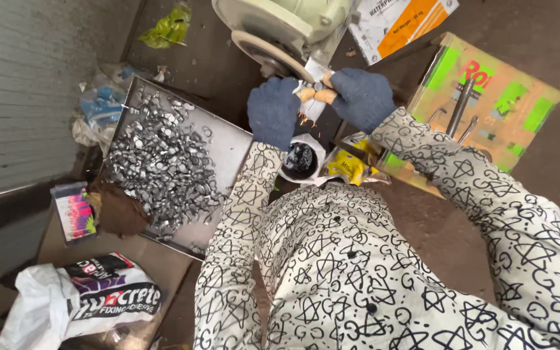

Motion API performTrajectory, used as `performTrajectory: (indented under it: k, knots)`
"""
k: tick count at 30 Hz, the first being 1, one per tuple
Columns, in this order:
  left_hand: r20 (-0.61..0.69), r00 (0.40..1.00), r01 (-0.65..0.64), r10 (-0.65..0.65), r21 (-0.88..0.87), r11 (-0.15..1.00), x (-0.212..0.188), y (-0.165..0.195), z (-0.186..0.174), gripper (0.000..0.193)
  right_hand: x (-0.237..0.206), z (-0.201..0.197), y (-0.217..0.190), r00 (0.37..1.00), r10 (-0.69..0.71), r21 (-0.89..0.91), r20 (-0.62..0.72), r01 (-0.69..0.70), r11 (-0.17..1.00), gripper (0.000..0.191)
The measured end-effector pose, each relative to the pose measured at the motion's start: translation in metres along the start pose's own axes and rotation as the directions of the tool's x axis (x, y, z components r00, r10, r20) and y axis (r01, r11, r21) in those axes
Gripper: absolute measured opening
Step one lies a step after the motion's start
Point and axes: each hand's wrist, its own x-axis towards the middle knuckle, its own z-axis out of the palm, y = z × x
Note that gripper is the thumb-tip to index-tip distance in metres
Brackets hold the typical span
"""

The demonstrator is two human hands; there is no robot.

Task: The person picks small metal pieces one at a time from a tray, holds each against a running bench grinder to grind its edge, producing sparks, then places the ground piece into a container or back on the tray. The tray gradually fills with finished ground pieces as the cycle repeats.

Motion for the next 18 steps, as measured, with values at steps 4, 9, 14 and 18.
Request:
performTrajectory:
  k: [4, 9, 14, 18]
  knots:
    - [0.079, 0.996, 0.03, -0.033, 0.044, 0.999, -0.008, 0.005, 0.008, 0.019, 0.013, -0.006, 0.025, 0.976, -0.167, 0.015, 0.141, 0.166, 0.986, 0.027]
    - [0.104, 0.995, -0.01, -0.002, 0.109, 0.994, -0.02, 0.02, 0.009, 0.046, 0.051, -0.013, 0.061, 0.843, -0.473, 0.16, 0.256, 0.445, 0.881, 0.036]
    - [0.073, 0.997, -0.016, 0.01, 0.081, 0.997, -0.018, 0.021, 0.003, 0.042, 0.065, -0.016, 0.067, 0.819, -0.419, 0.157, 0.393, 0.389, 0.908, 0.037]
    - [0.02, 0.998, -0.056, 0.055, 0.062, 0.997, -0.024, 0.029, -0.004, 0.038, 0.031, -0.011, 0.051, 0.96, -0.215, 0.179, 0.182, 0.182, 0.967, 0.037]
